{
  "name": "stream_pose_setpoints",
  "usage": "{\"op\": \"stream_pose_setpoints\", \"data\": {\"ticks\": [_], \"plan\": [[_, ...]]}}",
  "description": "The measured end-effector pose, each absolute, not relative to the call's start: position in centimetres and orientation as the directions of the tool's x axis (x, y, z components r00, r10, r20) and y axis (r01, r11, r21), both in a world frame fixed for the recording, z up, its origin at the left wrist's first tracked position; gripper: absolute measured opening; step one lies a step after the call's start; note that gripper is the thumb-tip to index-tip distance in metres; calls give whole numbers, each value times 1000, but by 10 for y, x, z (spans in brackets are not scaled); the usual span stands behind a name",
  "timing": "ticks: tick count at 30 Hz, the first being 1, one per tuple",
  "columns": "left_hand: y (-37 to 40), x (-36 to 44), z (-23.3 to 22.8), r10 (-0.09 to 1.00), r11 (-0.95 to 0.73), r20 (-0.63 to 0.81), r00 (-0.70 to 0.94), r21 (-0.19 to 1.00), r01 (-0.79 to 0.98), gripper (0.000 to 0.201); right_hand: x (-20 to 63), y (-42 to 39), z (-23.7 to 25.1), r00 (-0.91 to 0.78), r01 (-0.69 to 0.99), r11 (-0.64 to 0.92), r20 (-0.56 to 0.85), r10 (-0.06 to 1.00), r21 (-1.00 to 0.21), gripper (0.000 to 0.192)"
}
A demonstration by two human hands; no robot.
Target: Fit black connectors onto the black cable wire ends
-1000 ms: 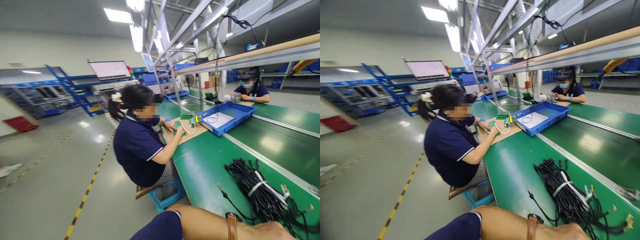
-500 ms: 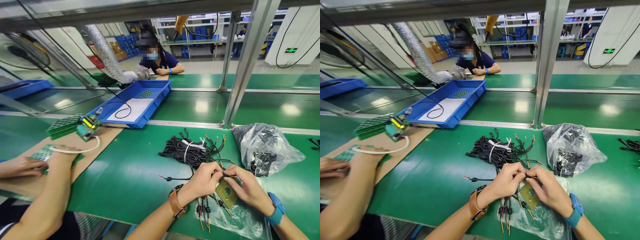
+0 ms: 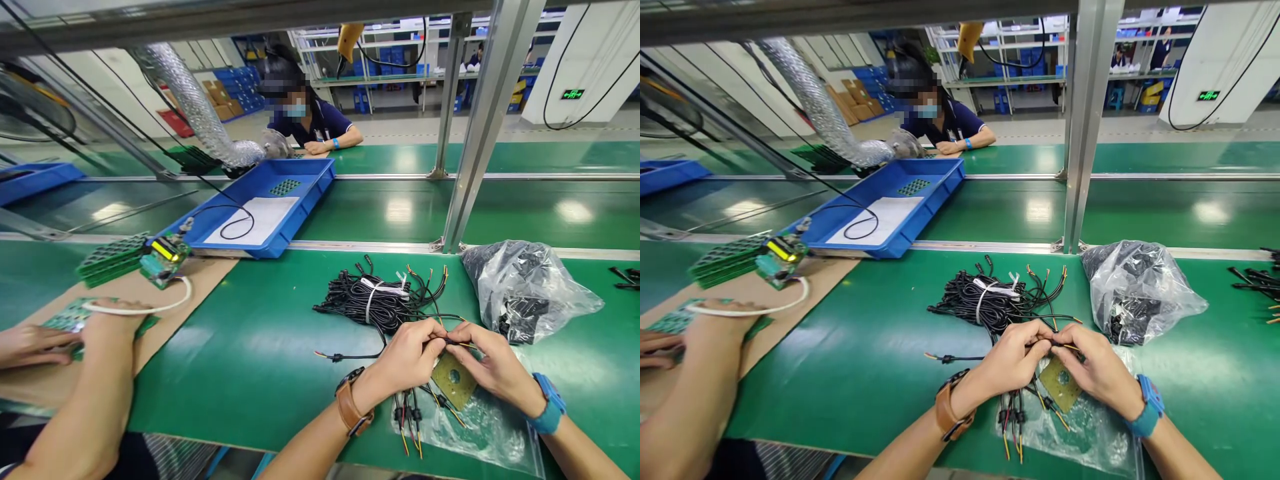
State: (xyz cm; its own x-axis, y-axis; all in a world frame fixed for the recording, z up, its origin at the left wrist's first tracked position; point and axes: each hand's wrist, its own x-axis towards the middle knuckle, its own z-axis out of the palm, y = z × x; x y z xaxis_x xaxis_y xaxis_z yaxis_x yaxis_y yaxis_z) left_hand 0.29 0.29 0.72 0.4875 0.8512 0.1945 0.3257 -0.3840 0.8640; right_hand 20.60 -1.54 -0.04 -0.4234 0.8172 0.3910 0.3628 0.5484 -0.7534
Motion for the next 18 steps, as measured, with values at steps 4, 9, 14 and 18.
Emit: {"op": "stream_pose_setpoints", "data": {"ticks": [4, 9, 14, 18], "plan": [[5, 1, 7, 863, -380, 193, 467, 857, 349, 13, 208, -16, 1, -418, 374, 549, 393, 819, -748, 10], [3, 2, -1, 862, -401, 226, 453, 851, 338, 16, 204, -17, 0, -430, 347, 548, 390, 814, -761, 6], [1, 4, -2, 863, -403, 225, 452, 846, 349, 18, 201, -18, -7, -454, 342, 530, 358, 816, -776, 9], [2, 3, -3, 862, -408, 231, 451, 844, 348, 17, 203, -18, -10, -448, 345, 530, 360, 818, -775, 10]]}}
